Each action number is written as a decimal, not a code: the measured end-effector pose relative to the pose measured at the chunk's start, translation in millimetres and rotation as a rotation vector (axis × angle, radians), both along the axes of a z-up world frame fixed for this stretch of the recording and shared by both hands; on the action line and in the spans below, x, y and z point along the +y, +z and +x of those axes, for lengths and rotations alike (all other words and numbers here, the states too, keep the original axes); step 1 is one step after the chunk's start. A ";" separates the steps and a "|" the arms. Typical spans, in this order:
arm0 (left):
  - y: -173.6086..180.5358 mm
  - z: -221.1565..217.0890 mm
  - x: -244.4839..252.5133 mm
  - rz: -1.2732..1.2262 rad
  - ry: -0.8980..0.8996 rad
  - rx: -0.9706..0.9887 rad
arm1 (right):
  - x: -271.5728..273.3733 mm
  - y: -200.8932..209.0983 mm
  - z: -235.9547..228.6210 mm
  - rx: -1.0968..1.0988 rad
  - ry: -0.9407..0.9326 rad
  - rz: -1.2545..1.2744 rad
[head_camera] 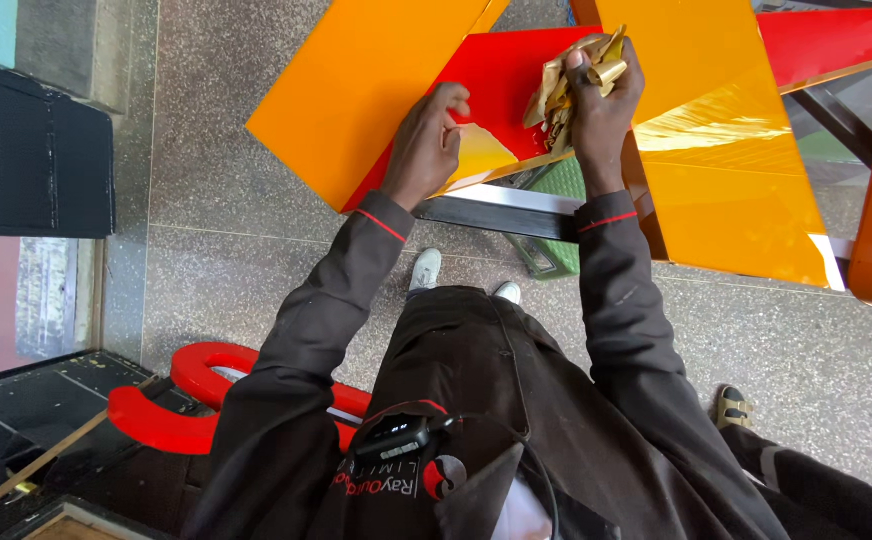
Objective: The person peels a protective film off a large yellow letter A using a cloth. They then peel a red protective film off the same letter, revealing the orange surface underneath.
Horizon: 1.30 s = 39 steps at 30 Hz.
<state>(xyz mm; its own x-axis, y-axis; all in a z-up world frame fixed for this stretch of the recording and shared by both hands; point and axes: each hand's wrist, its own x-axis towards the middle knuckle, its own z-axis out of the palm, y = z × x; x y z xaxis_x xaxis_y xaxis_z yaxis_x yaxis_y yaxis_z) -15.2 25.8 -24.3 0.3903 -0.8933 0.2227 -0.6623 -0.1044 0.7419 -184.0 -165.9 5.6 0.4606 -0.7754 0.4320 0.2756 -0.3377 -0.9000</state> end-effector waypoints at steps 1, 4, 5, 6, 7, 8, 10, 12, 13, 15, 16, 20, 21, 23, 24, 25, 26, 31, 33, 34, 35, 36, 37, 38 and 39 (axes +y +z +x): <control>0.4 0.7 -0.5 0.019 0.008 -0.009 | -0.8 -0.6 0.0 0.007 -0.003 -0.005; -4.8 -5.9 -0.8 -0.018 -0.021 -0.105 | -0.8 -4.6 -0.7 0.033 -0.031 0.016; -4.3 -4.2 -3.4 -0.016 -0.020 -0.102 | -2.8 -3.0 0.7 0.036 -0.030 0.018; -4.6 -4.2 -3.5 -0.034 -0.022 -0.094 | -2.6 -2.3 0.4 0.008 -0.004 -0.007; -4.8 -4.5 -3.5 -0.052 -0.025 -0.085 | -2.2 -1.6 0.0 -0.020 0.022 -0.031; -3.3 -1.0 -4.6 -0.053 -0.024 -0.083 | -1.8 -2.6 -0.6 -0.018 0.022 -0.031; 1.9 6.8 -7.7 -0.048 -0.082 0.045 | -1.6 -1.9 -0.9 -0.010 0.013 -0.021; 5.7 9.5 -5.5 -0.022 -0.071 0.052 | -1.4 -1.5 -1.0 -0.007 0.008 -0.002; 7.1 11.0 -4.0 0.010 -0.058 0.061 | -0.9 -2.3 -1.0 -0.001 0.005 0.021; 4.4 9.1 -6.8 0.044 -0.072 -0.046 | -0.7 -4.4 -0.3 0.003 -0.010 0.027; 2.7 7.4 -9.5 0.074 -0.082 -0.150 | -1.8 -5.3 -0.8 0.010 -0.022 0.028; 0.9 0.8 -18.1 0.137 -0.145 -0.367 | -1.8 -4.6 -0.2 0.001 -0.001 0.041; 3.2 -1.1 -21.4 0.143 -0.175 -0.461 | -1.5 -4.3 -0.4 0.002 0.005 0.034; 6.5 -1.7 -28.3 0.150 -0.203 -0.557 | -2.7 -4.1 0.0 0.001 0.012 0.027; 7.3 -1.2 -30.2 0.154 -0.219 -0.622 | -2.5 -4.6 -0.3 0.002 0.013 0.023; 8.1 -1.2 -32.1 0.158 -0.236 -0.687 | -2.3 -5.0 -1.0 0.002 0.013 0.020; 8.6 -3.7 -31.8 0.159 -0.240 -0.687 | -1.5 -5.2 -0.7 0.002 0.010 0.022; 9.2 -4.1 -29.9 0.142 -0.215 -0.839 | -1.3 -4.5 -1.2 -0.005 0.017 0.030; 11.1 3.6 -23.9 0.120 -0.249 -0.691 | -1.5 -3.7 -0.5 -0.010 0.020 0.025; 12.4 8.4 -22.3 0.097 -0.286 -0.542 | -2.5 -3.2 0.3 -0.014 0.019 0.021; 12.1 9.4 -18.0 0.096 -0.287 -0.546 | -1.8 -3.4 0.4 -0.018 0.018 0.020; 11.8 10.2 -15.1 0.110 -0.297 -0.511 | -2.2 -3.1 0.0 -0.004 0.002 0.009; 11.3 11.3 -12.5 0.124 -0.308 -0.477 | -2.8 -3.0 -0.2 0.009 -0.014 -0.002; 16.3 12.5 -6.8 0.122 -0.310 -0.478 | -3.0 -3.8 -0.3 0.008 -0.017 -0.003; 21.1 13.9 -1.0 0.123 -0.292 -0.448 | -2.9 -4.8 -0.3 0.020 -0.033 0.001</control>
<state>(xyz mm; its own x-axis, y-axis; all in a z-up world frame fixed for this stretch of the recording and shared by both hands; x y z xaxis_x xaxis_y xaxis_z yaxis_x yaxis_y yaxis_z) -1.3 24.8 -3.2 0.0133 -0.9803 0.1969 -0.9252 0.0626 0.3743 -184.3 -168.8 0.7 0.4437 -0.7907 0.4217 0.2460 -0.3450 -0.9058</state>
